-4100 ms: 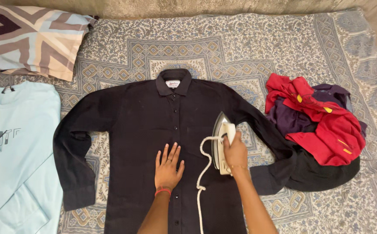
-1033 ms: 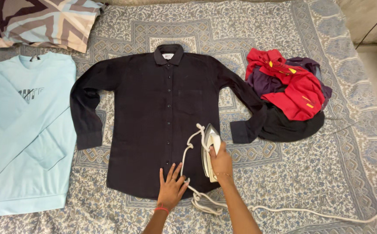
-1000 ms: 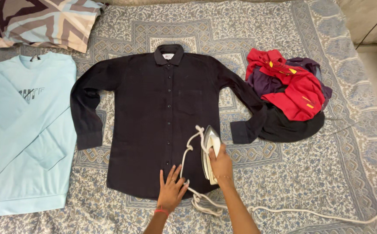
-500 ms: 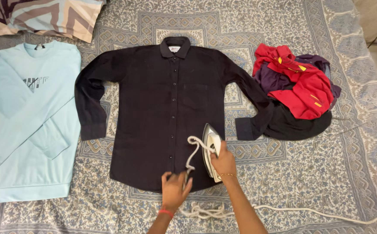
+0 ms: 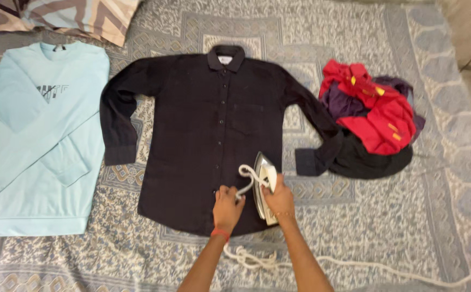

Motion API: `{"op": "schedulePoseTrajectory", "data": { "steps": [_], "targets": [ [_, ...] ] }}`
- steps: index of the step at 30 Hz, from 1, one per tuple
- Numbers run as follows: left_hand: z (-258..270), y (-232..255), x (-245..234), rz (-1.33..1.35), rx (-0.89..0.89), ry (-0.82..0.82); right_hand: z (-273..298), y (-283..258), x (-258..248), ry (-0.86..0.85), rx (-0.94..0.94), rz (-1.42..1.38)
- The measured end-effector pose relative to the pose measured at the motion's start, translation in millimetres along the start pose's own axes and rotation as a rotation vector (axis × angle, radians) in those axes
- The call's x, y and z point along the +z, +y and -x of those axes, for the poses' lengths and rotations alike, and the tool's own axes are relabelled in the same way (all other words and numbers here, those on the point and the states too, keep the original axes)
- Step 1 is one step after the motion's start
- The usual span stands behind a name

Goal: The person irons a black long-sleeved shirt laid out on a patterned bedspread. They use a white electric iron to smooth the front, sleeves, and collar of the shirt. After ironing, the person folds the shirt neatly and places it on top of a light blue sweatshirt.

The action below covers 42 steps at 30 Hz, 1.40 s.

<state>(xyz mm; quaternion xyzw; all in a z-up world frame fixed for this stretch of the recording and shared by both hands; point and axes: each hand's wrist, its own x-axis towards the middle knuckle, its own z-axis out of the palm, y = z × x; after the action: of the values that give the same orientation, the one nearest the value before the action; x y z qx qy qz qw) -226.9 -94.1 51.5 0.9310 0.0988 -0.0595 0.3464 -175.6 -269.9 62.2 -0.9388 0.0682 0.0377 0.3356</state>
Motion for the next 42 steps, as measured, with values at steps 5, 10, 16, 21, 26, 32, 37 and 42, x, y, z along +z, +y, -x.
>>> {"op": "schedulePoseTrajectory", "data": {
  "steps": [5, 10, 16, 21, 26, 32, 37, 42],
  "targets": [
    [37.5, 9.8, -27.2, 0.352, 0.483, -0.014, 3.7, -14.8, -14.1, -0.063, 0.092, -0.034],
    [17.5, 12.6, 24.8, 0.964, 0.159, -0.237, 6.3, -20.0, -22.1, -0.108, 0.140, -0.163],
    [-5.4, 17.0, 71.6, 1.141, -0.073, -0.170, 5.2, -12.2, -20.1, -0.156, 0.138, -0.197],
    [-19.8, 34.4, 75.8, 1.141, -0.188, -0.278, 7.1, -3.2, -21.0, -0.176, 0.131, -0.369],
    [-28.0, 32.7, 76.6, 1.467, -0.457, -0.472, 8.1, -8.1, -22.5, -0.186, 0.048, -0.238],
    [-29.2, 5.7, 94.2, 1.915, -0.676, -0.574, 6.0, -7.5, -22.7, -0.171, -0.057, -0.185],
    [-26.3, -2.2, 84.2, 1.729, -0.822, -0.451, 1.2, -8.5, -22.0, -0.260, 0.040, -0.182],
    [-11.7, -6.7, 50.7, 0.405, -0.141, -0.005, 2.7, -13.4, -20.4, -0.243, 0.062, -0.053]
  ]
}}
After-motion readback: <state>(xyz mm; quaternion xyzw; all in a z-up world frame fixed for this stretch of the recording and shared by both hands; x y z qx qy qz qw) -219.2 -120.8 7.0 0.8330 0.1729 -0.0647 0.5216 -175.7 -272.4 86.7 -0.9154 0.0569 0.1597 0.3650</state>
